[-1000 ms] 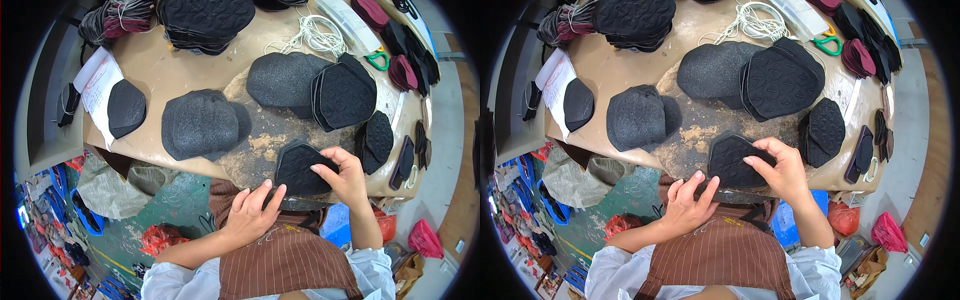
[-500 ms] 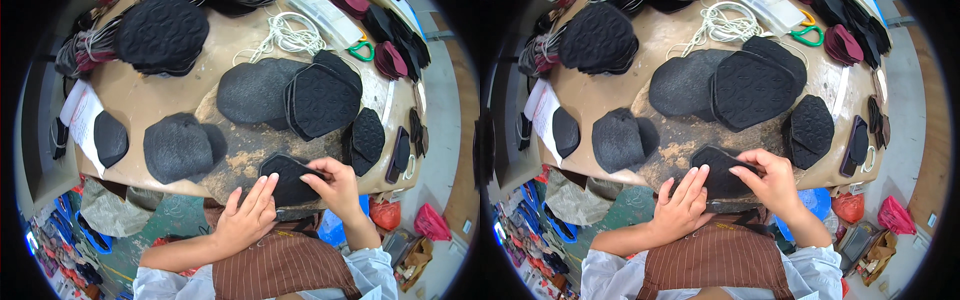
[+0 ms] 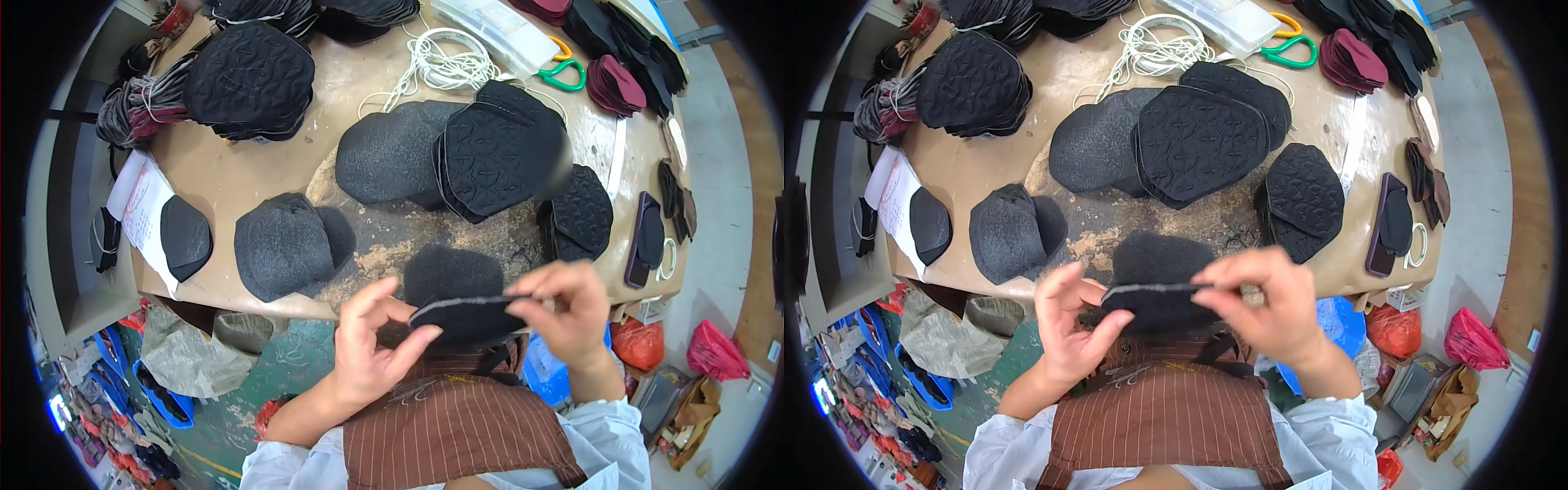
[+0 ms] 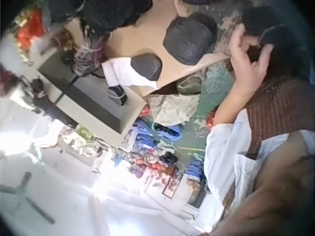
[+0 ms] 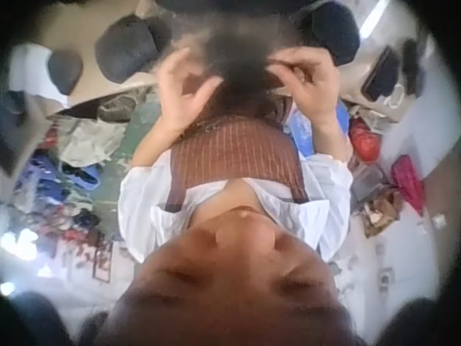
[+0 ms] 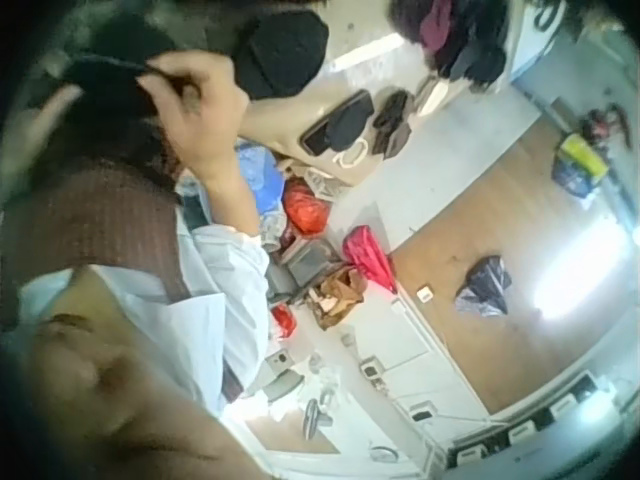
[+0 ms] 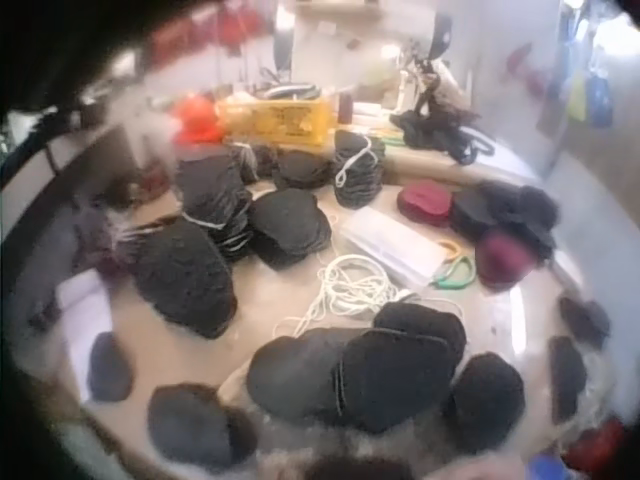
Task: The person repeatedly picks up black textured fabric pieces from a table, aligns them, and stacks them into neat piles. The person handles the pieces one at a time, occasionally adjusting the stacks to keep them aligned.
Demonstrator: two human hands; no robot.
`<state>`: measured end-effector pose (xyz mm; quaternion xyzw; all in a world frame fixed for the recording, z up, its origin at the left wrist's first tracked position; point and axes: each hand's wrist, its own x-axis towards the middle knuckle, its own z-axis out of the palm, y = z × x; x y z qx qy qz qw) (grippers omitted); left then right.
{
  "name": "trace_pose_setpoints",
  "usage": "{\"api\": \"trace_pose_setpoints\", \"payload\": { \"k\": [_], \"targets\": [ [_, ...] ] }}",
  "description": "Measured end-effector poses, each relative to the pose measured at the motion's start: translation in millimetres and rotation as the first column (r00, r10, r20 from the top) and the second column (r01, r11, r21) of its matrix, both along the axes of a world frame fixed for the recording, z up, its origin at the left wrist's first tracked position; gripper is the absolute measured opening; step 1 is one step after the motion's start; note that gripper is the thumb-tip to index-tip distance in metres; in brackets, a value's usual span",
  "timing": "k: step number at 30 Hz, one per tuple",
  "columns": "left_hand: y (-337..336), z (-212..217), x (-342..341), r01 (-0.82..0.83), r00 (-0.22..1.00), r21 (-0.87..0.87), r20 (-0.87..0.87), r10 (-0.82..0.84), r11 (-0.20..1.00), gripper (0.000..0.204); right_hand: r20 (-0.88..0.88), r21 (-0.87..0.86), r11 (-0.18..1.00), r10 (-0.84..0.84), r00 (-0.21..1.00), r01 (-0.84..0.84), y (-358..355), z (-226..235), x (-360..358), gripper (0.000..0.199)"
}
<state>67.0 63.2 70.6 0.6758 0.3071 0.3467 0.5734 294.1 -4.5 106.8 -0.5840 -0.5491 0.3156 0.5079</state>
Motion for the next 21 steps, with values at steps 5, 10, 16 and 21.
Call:
{"api": "trace_pose_setpoints", "payload": {
  "k": [5,10,16,21],
  "targets": [
    [4,-3,-2,-0.134,0.970,0.328,-0.148,0.190,0.935,0.055,-0.154,-0.025,0.967,-0.253,0.955,0.252,65,19,38,0.020],
    [-18,-5,5,0.244,0.860,0.468,-0.509,0.033,0.849,0.040,-0.241,0.002,0.971,-0.233,0.942,0.241,101,-13,74,0.016],
    [-29,-16,2,0.273,0.839,0.503,-0.541,0.052,0.820,0.042,-0.363,-0.041,0.971,-0.232,0.902,0.233,100,-19,78,0.013],
    [-30,-17,2,0.261,0.841,0.517,-0.536,0.070,0.815,0.042,-0.423,-0.092,0.968,-0.250,0.871,0.234,102,-14,72,0.013]
  ]
}}
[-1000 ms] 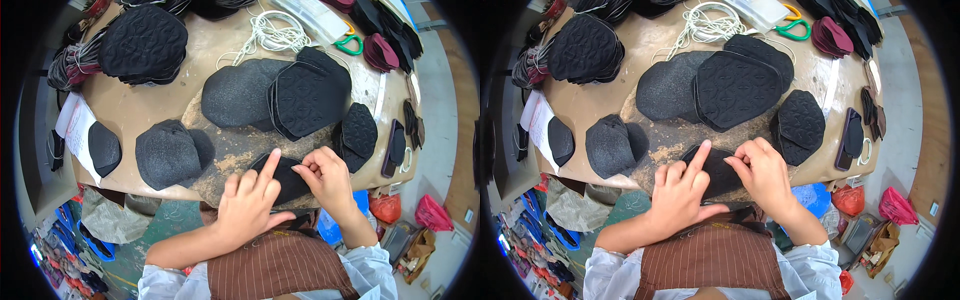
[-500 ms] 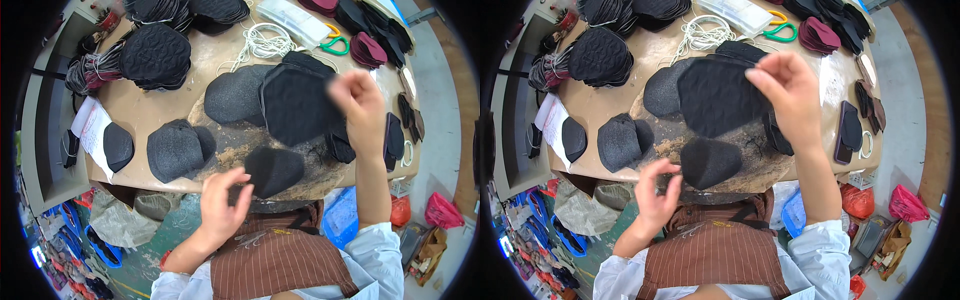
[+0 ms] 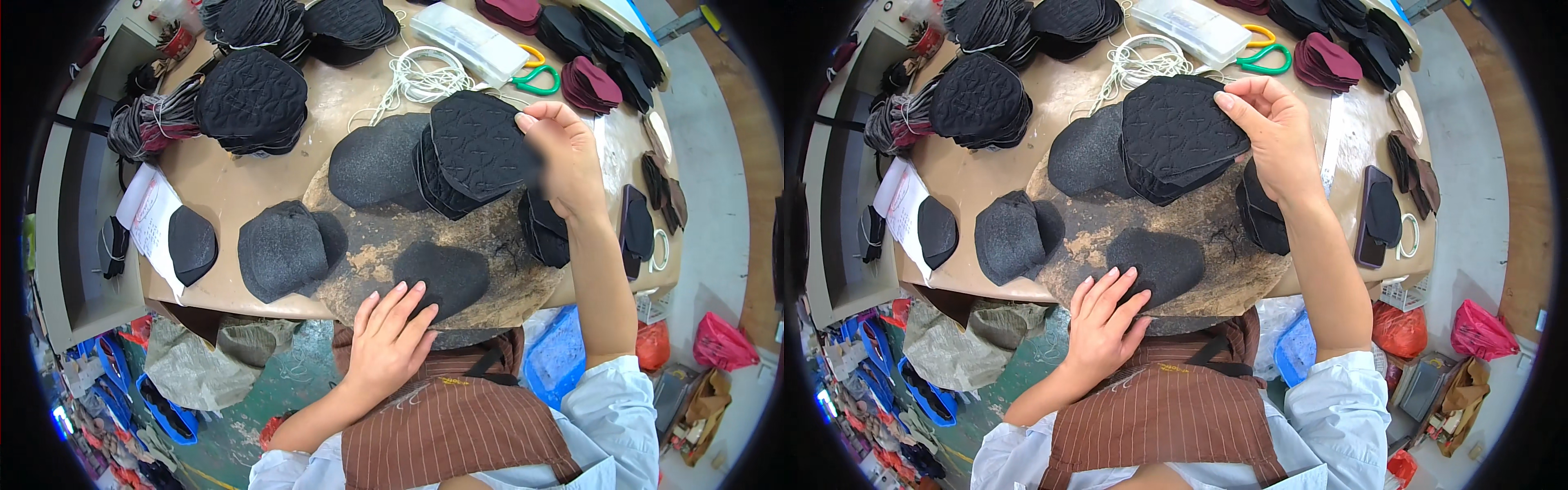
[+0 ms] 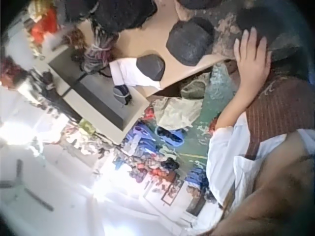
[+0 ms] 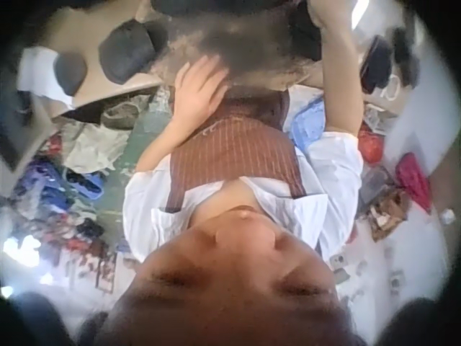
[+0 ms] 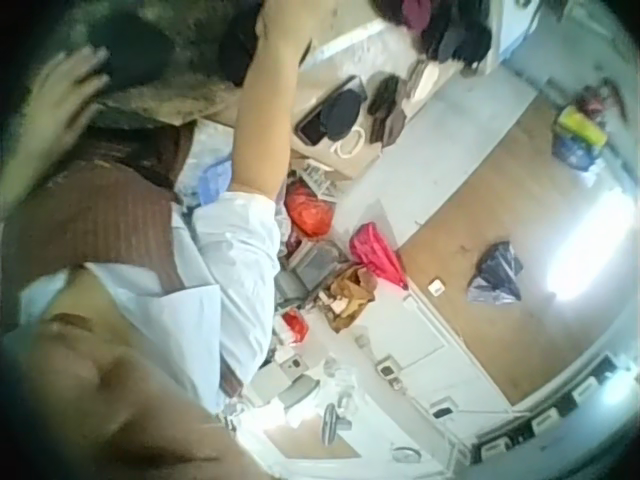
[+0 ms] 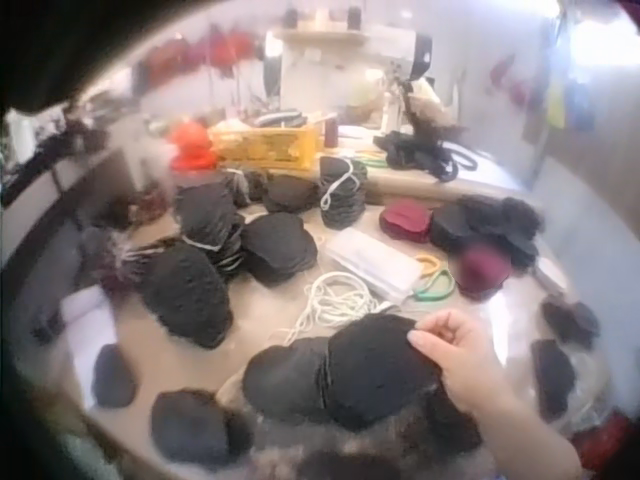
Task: The person repeatedly picks up black textured fabric pieces from a table, aligns them, and stacks them into neat piles. The person handles the pieces one at a time, occasionally adjusting the stacks to keep them aligned.
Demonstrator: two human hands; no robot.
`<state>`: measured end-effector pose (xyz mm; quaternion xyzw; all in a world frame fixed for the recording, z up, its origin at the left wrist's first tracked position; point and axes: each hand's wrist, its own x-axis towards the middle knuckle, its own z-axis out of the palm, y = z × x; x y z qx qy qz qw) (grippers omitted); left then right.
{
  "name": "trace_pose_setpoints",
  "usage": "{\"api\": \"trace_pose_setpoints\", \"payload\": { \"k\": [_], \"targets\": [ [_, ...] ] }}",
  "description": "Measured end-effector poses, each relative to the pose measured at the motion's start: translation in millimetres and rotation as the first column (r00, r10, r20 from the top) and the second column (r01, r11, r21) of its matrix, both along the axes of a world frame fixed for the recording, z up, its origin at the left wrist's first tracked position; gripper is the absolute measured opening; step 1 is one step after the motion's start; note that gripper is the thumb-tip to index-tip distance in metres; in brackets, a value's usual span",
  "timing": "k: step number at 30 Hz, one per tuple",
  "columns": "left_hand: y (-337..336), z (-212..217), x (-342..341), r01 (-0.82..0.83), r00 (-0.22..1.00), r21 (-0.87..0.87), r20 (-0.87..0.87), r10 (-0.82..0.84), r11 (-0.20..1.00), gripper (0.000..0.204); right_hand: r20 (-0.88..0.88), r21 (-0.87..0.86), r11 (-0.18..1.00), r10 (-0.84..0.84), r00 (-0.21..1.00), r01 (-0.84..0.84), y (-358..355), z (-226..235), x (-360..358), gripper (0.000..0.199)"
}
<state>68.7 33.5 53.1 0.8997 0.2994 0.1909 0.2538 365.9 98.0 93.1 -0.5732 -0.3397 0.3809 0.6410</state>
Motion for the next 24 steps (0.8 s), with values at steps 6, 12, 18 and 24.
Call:
{"api": "trace_pose_setpoints", "payload": {
  "k": [6,12,18,24],
  "targets": [
    [1,1,2,-0.005,1.000,0.024,0.000,0.005,1.000,0.034,-0.014,-0.024,1.000,-0.006,1.000,0.005,0,0,0,0.014],
    [12,13,10,0.057,0.861,-0.569,0.445,0.248,0.821,0.055,-0.268,-0.018,0.997,0.073,0.961,-0.080,-21,20,-21,0.014],
    [38,37,56,0.479,0.608,-0.846,0.512,0.606,0.234,0.077,-0.446,-0.030,0.976,0.181,0.877,-0.217,-72,14,-55,0.025],
    [35,24,29,0.198,0.862,-0.867,0.376,0.340,0.457,0.066,-0.272,-0.048,0.905,0.394,0.878,-0.422,-113,-14,-87,0.047]
  ]
}}
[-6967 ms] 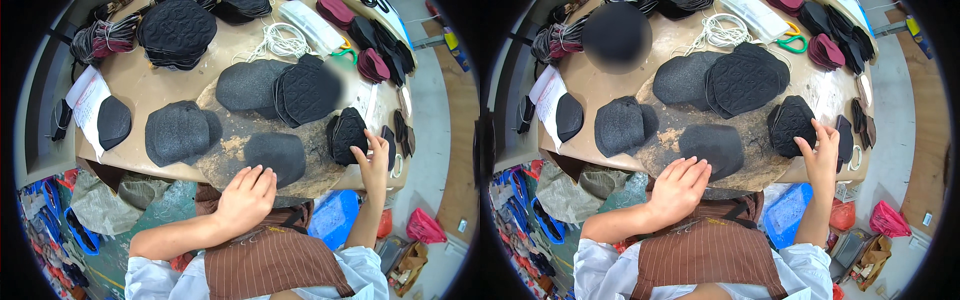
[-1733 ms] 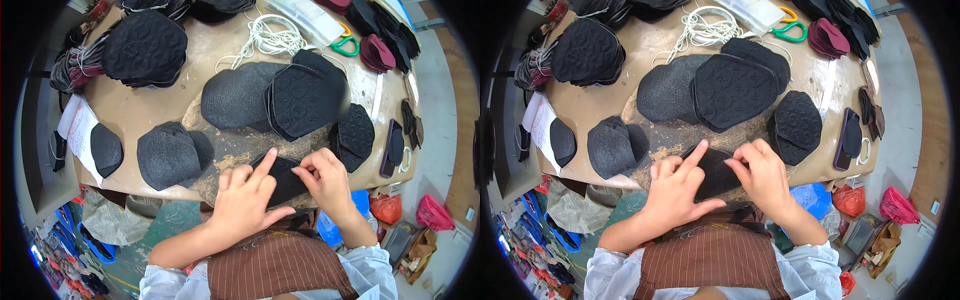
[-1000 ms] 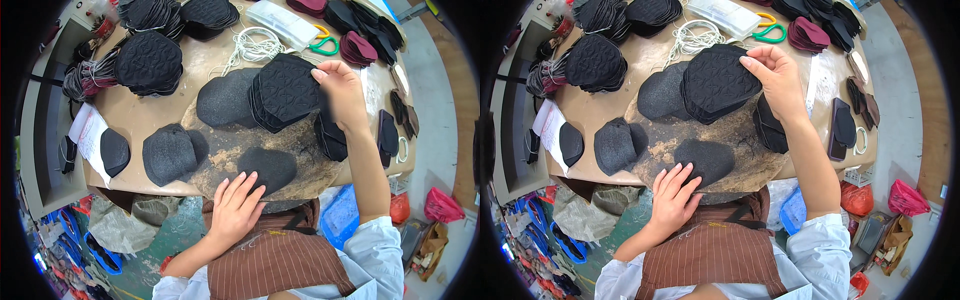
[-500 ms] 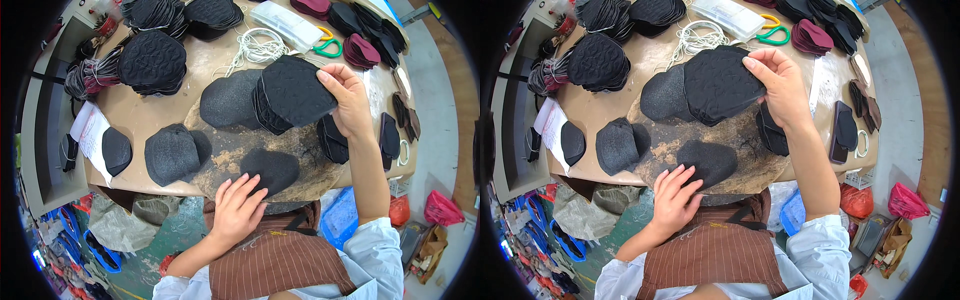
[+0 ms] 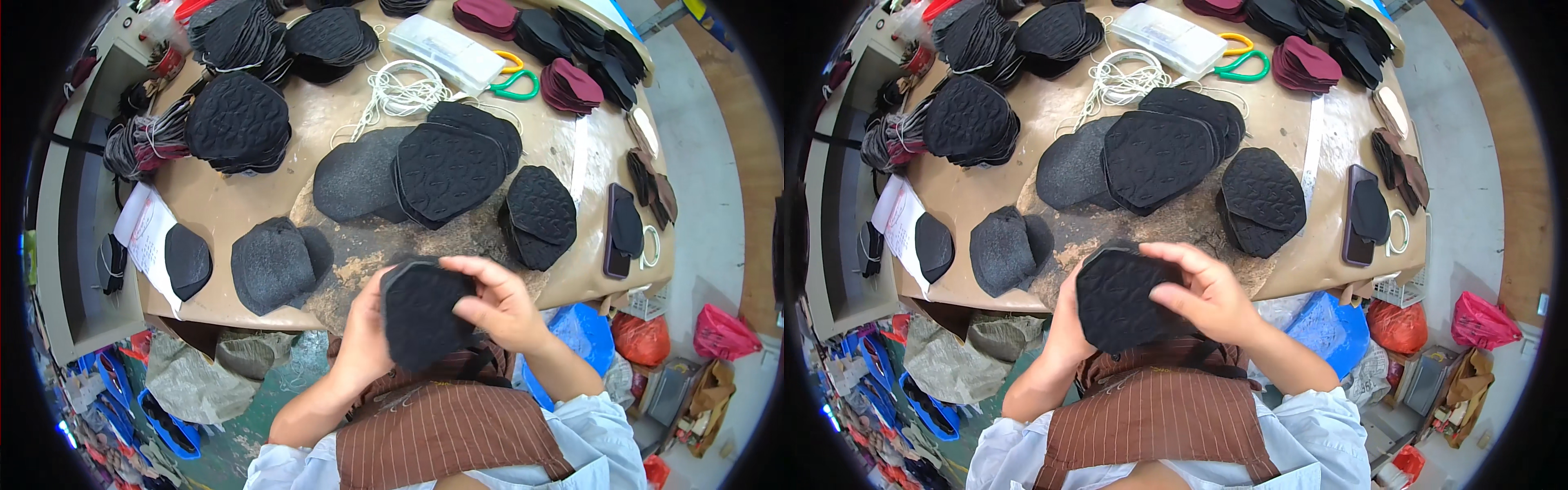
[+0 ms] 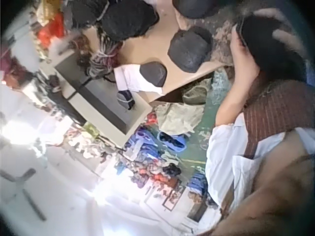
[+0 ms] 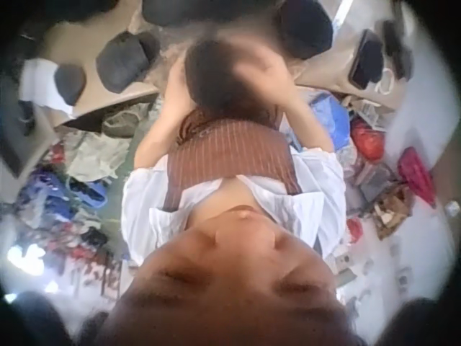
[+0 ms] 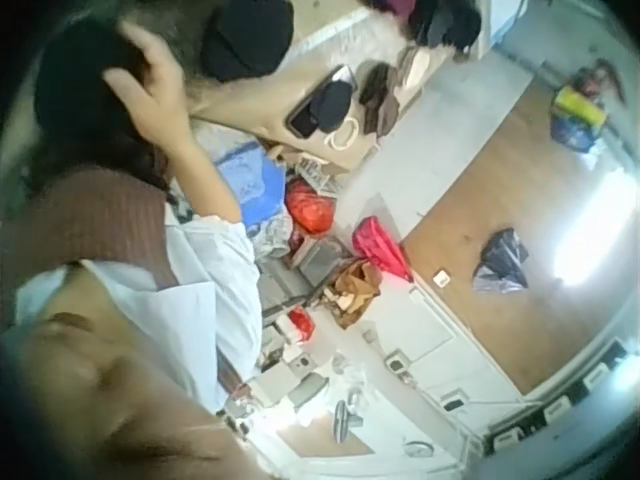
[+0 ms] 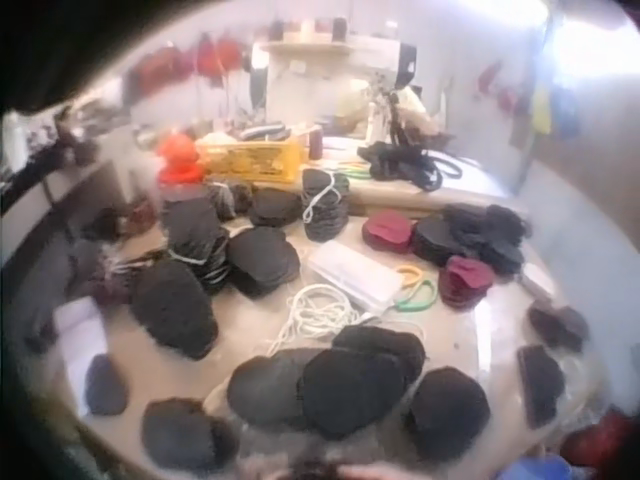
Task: The person repeatedly picks up black textured fabric pieces from a table, aligns them, and stacks them into neat piles. The person handles the pieces one at a time, occasionally adjusting the stacks to keep them aligned.
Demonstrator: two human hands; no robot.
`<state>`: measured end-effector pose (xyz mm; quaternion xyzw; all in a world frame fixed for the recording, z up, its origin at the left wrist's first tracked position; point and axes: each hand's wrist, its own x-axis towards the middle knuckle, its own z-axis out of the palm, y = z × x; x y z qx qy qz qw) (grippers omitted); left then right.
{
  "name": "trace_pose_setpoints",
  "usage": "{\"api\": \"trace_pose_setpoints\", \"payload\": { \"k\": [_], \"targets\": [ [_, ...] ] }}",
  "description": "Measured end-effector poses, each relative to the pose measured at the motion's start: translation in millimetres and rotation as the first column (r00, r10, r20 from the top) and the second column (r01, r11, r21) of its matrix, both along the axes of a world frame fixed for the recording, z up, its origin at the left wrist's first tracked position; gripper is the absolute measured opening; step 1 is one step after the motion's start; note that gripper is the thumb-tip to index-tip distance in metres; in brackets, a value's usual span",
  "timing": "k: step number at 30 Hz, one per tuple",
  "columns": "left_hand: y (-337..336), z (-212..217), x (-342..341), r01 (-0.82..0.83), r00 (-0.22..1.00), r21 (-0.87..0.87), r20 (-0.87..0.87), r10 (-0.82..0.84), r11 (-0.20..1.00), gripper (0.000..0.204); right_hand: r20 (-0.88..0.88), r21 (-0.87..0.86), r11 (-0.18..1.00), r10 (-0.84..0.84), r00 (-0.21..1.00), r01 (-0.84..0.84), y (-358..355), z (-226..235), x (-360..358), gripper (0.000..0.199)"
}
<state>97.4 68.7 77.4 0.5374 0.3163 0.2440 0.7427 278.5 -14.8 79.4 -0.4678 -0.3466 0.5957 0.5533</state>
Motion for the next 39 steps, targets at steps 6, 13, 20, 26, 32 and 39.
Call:
{"api": "trace_pose_setpoints", "payload": {
  "k": [6,13,20,26,32,39],
  "targets": [
    [-8,-18,-19,-0.044,0.998,-0.420,0.032,0.063,0.906,0.053,0.450,0.051,0.984,0.131,0.884,-0.172,1,-4,-2,0.074],
    [-6,0,-21,0.012,0.994,-0.383,0.107,0.031,0.923,0.046,0.549,0.034,0.917,0.316,0.774,-0.398,29,22,6,0.066],
    [-2,2,-31,0.018,0.992,-0.808,0.086,0.088,0.589,0.025,0.482,0.103,0.907,0.313,0.818,-0.408,24,15,0,0.055],
    [-6,-1,-28,-0.259,0.959,-0.160,-0.156,0.235,0.952,0.021,0.410,0.152,0.976,0.081,0.909,-0.156,21,26,29,0.018],
    [-4,14,-15,-0.208,0.977,-0.135,-0.085,0.198,0.969,0.021,0.423,0.139,0.978,-0.200,0.884,0.154,83,79,85,0.023],
    [0,2,-7,-0.151,0.896,0.530,-0.283,0.342,0.834,0.053,0.667,0.015,0.995,0.066,0.742,-0.102,122,39,105,0.020]
  ]
}}
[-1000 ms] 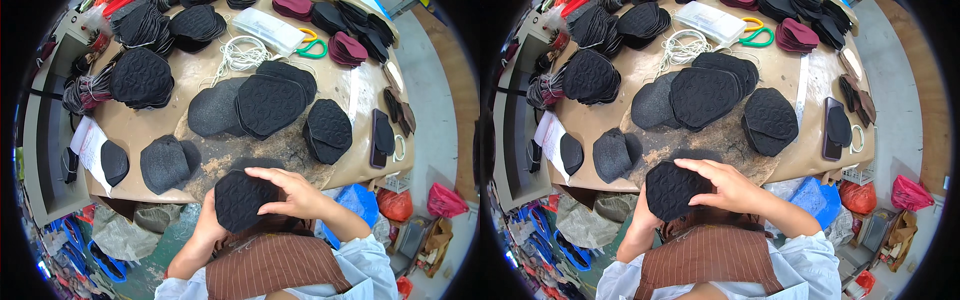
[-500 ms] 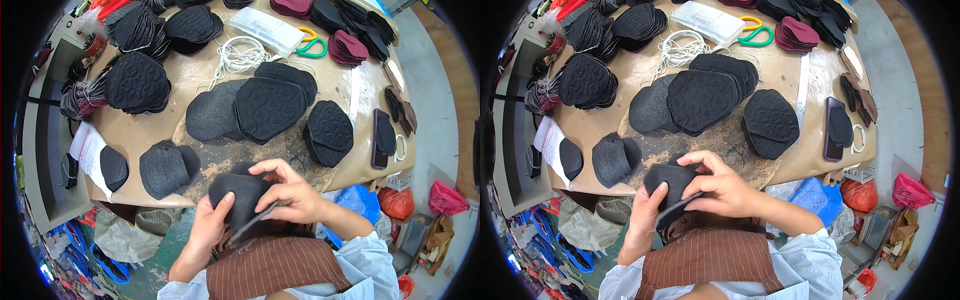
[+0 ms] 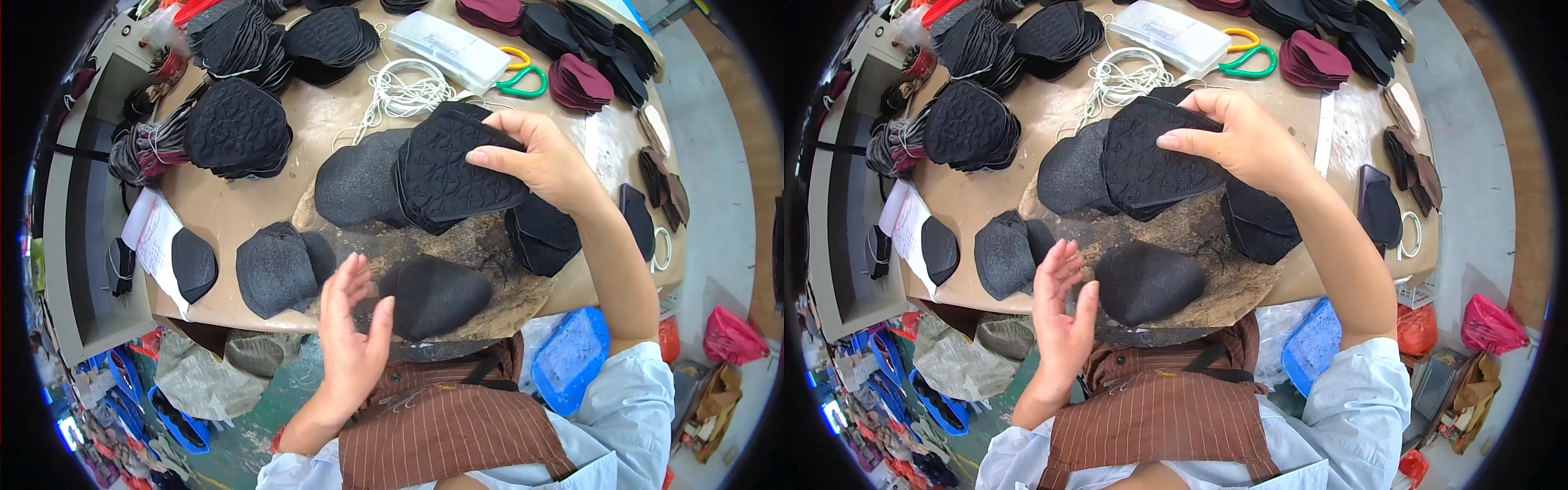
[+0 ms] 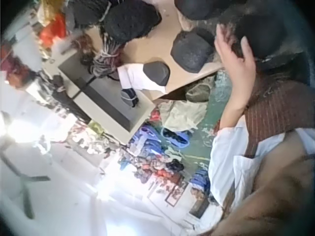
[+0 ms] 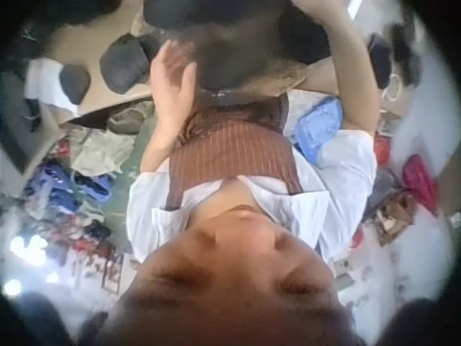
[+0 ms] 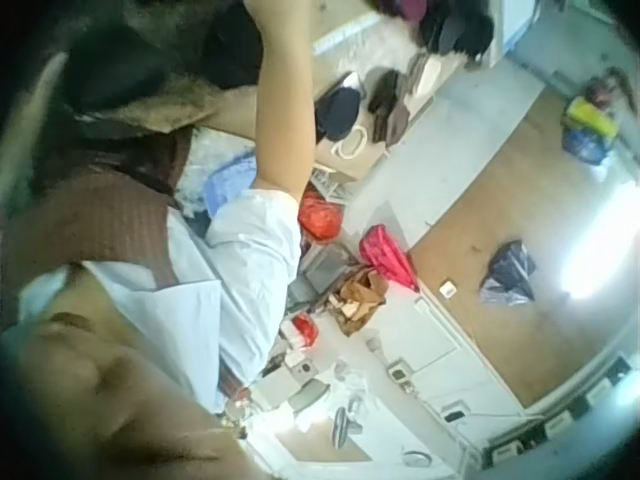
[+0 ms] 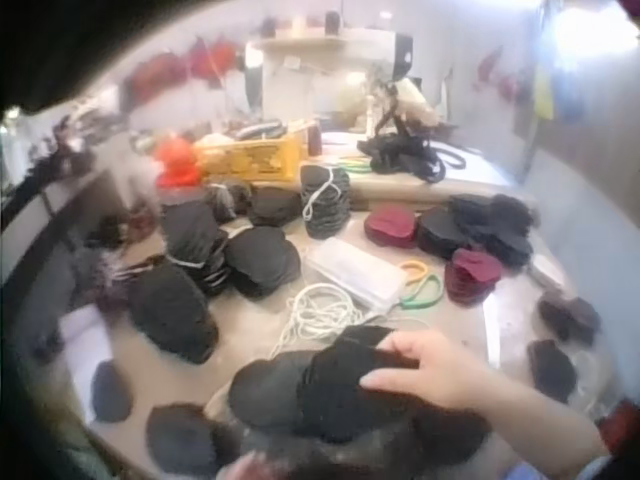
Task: The person repeatedly picks up black textured fabric pieces from a table, aligns them, and stacks them into neat piles. The person handles the pieces one at a time, occasionally adjusting the stacks to keep them aligned.
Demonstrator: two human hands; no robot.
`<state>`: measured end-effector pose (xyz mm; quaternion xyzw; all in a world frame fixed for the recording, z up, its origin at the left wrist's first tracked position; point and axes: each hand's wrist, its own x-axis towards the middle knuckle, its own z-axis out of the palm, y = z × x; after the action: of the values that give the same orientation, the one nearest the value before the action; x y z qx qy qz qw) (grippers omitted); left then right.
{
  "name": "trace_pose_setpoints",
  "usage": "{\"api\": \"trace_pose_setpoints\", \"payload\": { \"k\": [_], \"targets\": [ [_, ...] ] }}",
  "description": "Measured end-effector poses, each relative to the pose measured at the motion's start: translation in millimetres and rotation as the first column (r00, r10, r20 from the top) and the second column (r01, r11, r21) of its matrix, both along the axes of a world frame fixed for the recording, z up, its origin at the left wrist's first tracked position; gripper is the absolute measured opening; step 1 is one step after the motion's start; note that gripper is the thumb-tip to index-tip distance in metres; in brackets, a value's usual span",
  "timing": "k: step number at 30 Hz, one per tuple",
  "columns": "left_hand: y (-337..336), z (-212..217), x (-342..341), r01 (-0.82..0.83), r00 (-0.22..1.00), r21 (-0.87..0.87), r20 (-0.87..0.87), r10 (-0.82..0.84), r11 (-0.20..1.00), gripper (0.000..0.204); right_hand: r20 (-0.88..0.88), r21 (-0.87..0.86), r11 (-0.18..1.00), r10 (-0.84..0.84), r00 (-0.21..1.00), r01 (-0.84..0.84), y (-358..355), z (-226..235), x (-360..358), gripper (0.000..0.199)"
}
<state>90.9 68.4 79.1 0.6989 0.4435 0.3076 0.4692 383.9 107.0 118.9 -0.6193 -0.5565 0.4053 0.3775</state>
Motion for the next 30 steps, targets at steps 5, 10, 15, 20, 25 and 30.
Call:
{"api": "trace_pose_setpoints", "payload": {
  "k": [5,10,15,20,25,30],
  "targets": [
    [21,5,-1,0.073,0.961,-0.417,0.272,0.048,0.906,0.047,-0.108,-0.076,0.997,-0.001,0.994,-0.007,2,2,-2,0.017],
    [35,5,13,0.137,0.940,-0.422,0.340,0.017,0.896,0.046,-0.143,-0.041,0.999,-0.006,0.990,0.000,4,-1,1,0.024],
    [39,6,23,0.158,0.918,-0.543,0.389,0.080,0.825,0.048,-0.154,-0.009,0.999,0.035,0.987,-0.036,5,2,7,0.022],
    [38,3,22,0.191,0.911,-0.623,0.400,0.099,0.759,0.050,-0.177,-0.070,0.993,0.082,0.981,-0.095,6,7,7,0.020],
    [34,4,24,0.156,0.941,-0.355,0.336,-0.029,0.922,0.041,-0.147,-0.029,0.994,0.101,0.984,-0.107,-1,14,2,0.019],
    [37,12,32,0.225,0.892,-0.488,0.452,0.024,0.843,0.038,-0.026,0.066,0.984,0.170,0.985,-0.168,-7,23,-6,0.016]
  ]
}}
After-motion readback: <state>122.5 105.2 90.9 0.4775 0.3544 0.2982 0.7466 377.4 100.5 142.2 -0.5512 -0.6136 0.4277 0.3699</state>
